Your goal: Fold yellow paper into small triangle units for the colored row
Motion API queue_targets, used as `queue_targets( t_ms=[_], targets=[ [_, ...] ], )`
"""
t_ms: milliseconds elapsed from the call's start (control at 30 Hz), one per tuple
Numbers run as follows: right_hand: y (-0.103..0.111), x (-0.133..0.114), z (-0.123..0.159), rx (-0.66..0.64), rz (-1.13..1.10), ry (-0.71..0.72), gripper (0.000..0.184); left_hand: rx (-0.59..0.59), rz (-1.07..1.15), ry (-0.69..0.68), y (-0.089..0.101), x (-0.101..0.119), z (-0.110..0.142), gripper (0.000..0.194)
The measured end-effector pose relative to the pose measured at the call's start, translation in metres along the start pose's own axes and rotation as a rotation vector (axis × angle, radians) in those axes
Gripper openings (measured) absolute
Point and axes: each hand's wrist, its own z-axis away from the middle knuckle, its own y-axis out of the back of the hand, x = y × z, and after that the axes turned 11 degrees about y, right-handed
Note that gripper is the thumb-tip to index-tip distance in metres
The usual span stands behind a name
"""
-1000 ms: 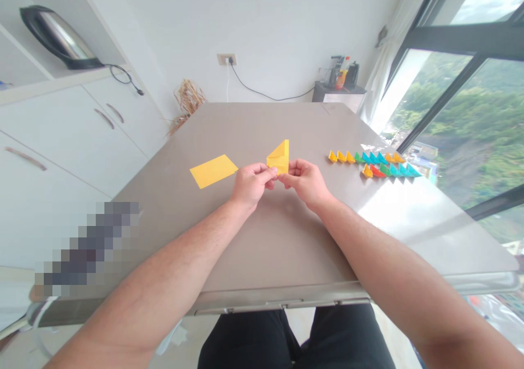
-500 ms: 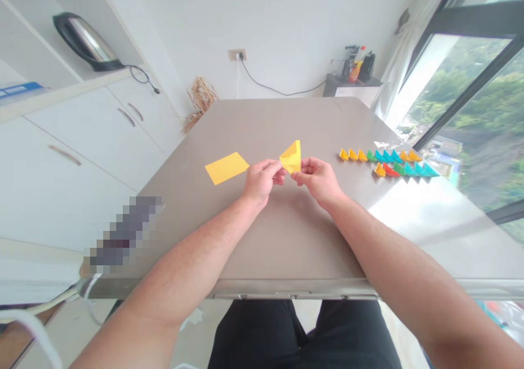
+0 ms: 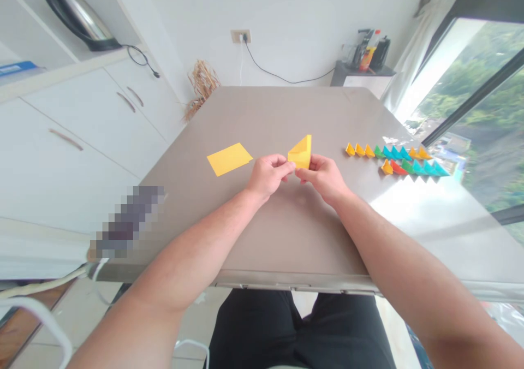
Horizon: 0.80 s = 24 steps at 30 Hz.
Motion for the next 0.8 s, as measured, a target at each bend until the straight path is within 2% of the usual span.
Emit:
queue_targets(
  t_ms=[167, 300, 400, 433, 533, 667, 800],
  targets=[
    [0.0003, 0.0036, 0.0008, 0.022, 0.147, 0.018, 0.014, -0.022, -0.035, -0.041, -0.0022, 0.0013, 0.0018, 0.024],
    [0.0017, 0.0034, 0.0005, -0.004, 0.099, 0.073, 0.009, -0.031, -0.015, -0.045, -0.0043, 0.0028, 0.0039, 0.021],
    [0.0023, 0.0013, -0.0002, -0.042, 0.102, 0.063, 0.011, -0.106, 0.018, -0.005, -0.0035, 0.0038, 0.0042, 0.014],
    [0.0022, 0.0010, -0.0006, -0.054, 0.106, 0.059, 0.013, -0.115, 0.014, -0.001, -0.0028, 0.0038, 0.0035, 0.017],
    [0.0008, 0.0022, -0.0024, -0.048, 0.137, 0.028, 0.022, -0.049, 0.017, -0.013, -0.0009, 0.0020, -0.0002, 0.023],
    [-0.0025, 0.0037, -0.0043, 0.061, 0.176, 0.003, 0.026, 0.062, 0.107, 0.015, -0.0021, -0.0003, -0.0035, 0.022],
    [-0.0029, 0.0031, -0.0047, 0.114, 0.164, -0.016, 0.026, 0.079, 0.147, 0.051, -0.0034, -0.0003, -0.0033, 0.022]
  ],
)
